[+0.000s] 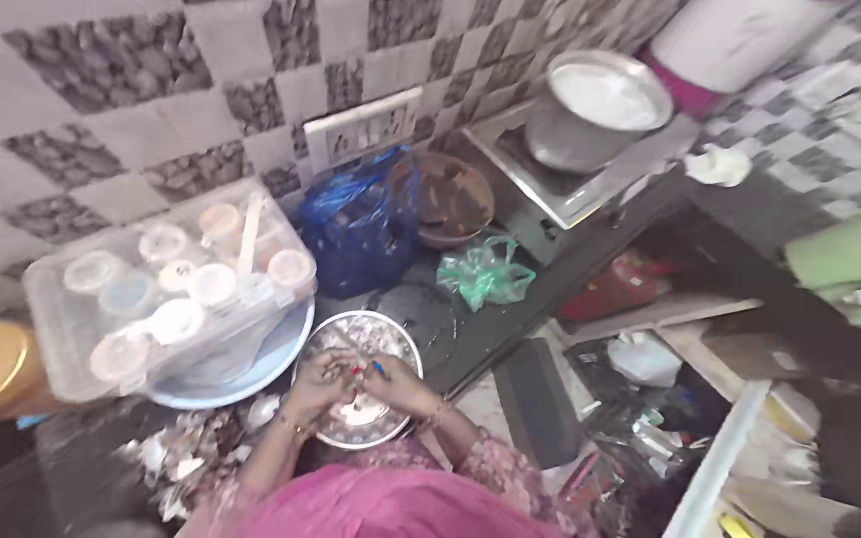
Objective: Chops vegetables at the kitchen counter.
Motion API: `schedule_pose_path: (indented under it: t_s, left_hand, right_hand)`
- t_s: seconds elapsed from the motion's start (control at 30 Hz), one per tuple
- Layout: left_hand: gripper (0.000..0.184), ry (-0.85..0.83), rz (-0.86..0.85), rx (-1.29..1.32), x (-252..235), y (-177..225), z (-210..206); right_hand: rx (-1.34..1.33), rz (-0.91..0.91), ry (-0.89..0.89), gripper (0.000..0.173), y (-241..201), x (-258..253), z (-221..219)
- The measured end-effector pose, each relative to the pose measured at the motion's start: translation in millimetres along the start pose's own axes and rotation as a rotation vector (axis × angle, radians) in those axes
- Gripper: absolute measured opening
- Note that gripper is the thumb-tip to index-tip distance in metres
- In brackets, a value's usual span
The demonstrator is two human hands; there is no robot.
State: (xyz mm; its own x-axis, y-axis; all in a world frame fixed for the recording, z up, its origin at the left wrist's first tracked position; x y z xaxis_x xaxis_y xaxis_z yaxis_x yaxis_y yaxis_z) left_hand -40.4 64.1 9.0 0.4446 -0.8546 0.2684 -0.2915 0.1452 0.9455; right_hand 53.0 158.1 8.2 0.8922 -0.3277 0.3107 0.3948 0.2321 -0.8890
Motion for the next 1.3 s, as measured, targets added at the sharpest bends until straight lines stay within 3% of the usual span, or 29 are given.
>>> schedule_pose_path:
  t_s: [0.23,0.5,0.83,1.1,1.23,1.3]
  left_hand:
    - [0.03,0.052,0.015,0.124,-5,-21,8]
    - [0.038,0.041,0.026,0.141,-8,-22,14]
    - [0.031,0.026,0.071,0.122,-11,-20,13]
    - [0.025,0.008,0.091,0.31,-14,-34,8]
    - [0.044,0.032,0.066,0.315,-15,-32,7]
    - [0.034,0.056,0.049,0.341,-16,-31,8]
  right_hand:
    - [0.019,0.029,0.03,0.041,11,-13,-10]
    - [0.114,-0.021,0.047,0.041,9,-17,-3]
    - [0.099,-0.008,0.01,0.038,4,-17,-9]
    - [0.088,-0.015,0.036,0.043,14,-20,-14]
    - [0.113,-0.045,0.062,0.044,11,-19,-7]
    - [0.175,-0.057,0.075,0.04,9,-19,3]
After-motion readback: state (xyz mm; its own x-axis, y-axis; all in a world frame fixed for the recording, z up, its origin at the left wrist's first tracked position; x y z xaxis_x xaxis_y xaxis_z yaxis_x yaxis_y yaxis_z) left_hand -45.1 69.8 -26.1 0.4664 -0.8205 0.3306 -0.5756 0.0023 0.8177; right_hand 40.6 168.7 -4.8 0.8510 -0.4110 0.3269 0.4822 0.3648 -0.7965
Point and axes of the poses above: each hand's wrist, its own x-axis away from the middle knuckle, its own z-axis out of the back of the hand, y = z × x, the point moved 8 cm from there along -x, towards the middle knuckle, and after that the axes turned 2 degrees about z, right-handed, at the moved point
